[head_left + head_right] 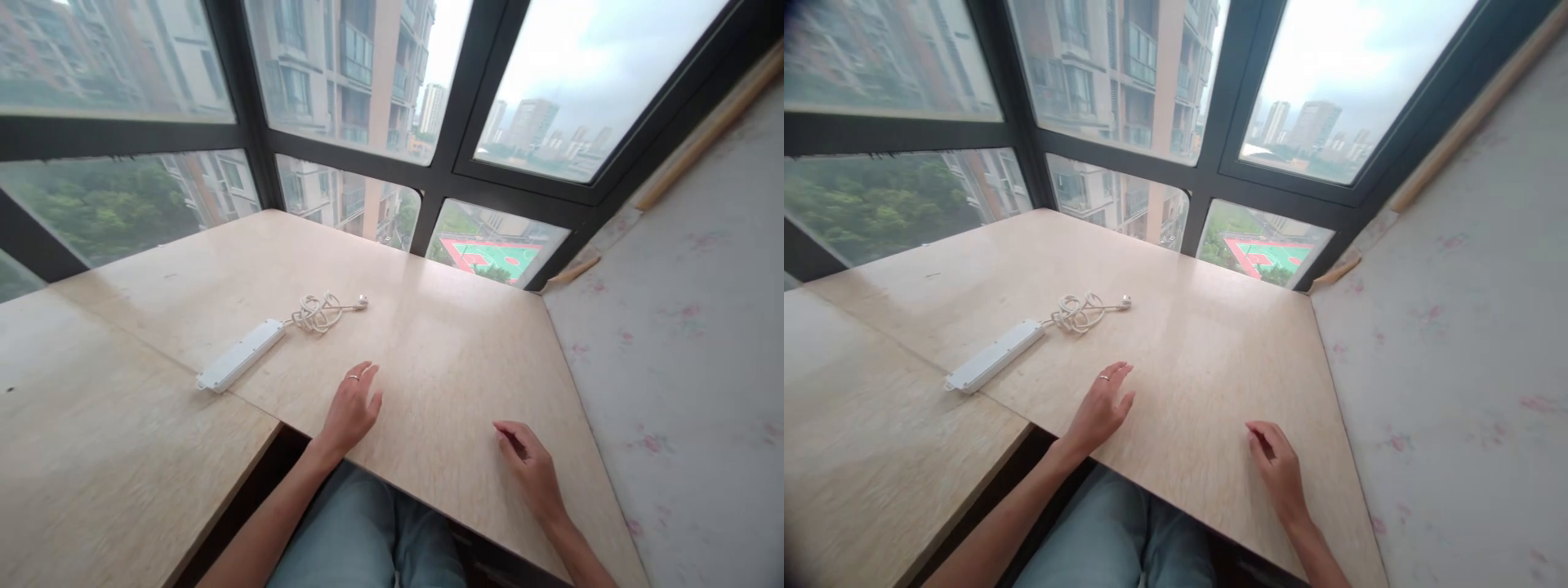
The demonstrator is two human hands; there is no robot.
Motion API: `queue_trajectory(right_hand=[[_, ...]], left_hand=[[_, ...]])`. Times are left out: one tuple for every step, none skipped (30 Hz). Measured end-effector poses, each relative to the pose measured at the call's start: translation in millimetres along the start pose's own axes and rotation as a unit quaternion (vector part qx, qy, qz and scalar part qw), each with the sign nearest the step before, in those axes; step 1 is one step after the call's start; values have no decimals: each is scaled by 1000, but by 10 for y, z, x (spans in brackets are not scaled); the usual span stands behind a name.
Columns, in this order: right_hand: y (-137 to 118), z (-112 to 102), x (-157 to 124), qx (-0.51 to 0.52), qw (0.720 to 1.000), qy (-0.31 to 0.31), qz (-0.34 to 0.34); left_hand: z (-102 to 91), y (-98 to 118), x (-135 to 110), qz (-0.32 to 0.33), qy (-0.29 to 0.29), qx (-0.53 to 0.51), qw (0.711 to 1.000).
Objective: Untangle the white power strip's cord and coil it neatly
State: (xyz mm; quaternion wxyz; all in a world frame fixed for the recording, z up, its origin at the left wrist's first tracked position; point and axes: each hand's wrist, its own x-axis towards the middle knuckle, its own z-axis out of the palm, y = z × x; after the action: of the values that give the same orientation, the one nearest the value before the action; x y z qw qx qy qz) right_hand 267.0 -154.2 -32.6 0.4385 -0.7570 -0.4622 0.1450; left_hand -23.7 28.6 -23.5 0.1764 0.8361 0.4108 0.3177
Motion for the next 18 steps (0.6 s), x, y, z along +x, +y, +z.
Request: queue_trajectory(right_hand=[[87,-120,-62,-8,1000,21,20],[160,-225,-111,-13,998,43,41],[218,-311,-146,-13,996,62,62],[259,-373,-166,-11,994,78,82],[284,-411,-172,-6,991,91,101],[295,-426,-165,0,988,100,118],[294,-420,-147,4,986,108,129],[283,-399,-122,3,984,115,134],[267,-368,-92,0,983,123,134],[247,-331,-61,-7,983,129,130],[228,-295,-31,-16,983,137,121],[210,-263,-6,-25,984,139,110],[197,-237,13,-32,985,139,100],[188,-220,27,-38,986,137,90],[184,-210,34,-42,987,134,83],[185,-208,36,-44,987,130,77],[188,-211,35,-44,988,127,73],[193,-217,30,-43,989,124,70]], left_hand=[[88,68,9,-3,-3,-27,1000],[169,135,20,-5,-6,-51,999],[242,202,32,-5,-9,-74,997],[311,266,45,-4,-12,-94,995],[374,327,58,-2,-18,-111,994],[432,384,70,1,-24,-125,992],[485,436,81,5,-33,-136,990],[534,481,93,9,-42,-142,989],[577,518,105,14,-50,-143,988],[614,549,118,22,-58,-138,989],[644,572,132,30,-64,-127,989],[667,588,145,37,-68,-114,990],[683,599,158,42,-70,-101,992],[692,604,167,45,-71,-90,992],[694,605,172,45,-71,-85,993],[691,603,173,44,-71,-86,993],[684,598,169,43,-69,-90,993],[674,593,160,42,-67,-96,992]])
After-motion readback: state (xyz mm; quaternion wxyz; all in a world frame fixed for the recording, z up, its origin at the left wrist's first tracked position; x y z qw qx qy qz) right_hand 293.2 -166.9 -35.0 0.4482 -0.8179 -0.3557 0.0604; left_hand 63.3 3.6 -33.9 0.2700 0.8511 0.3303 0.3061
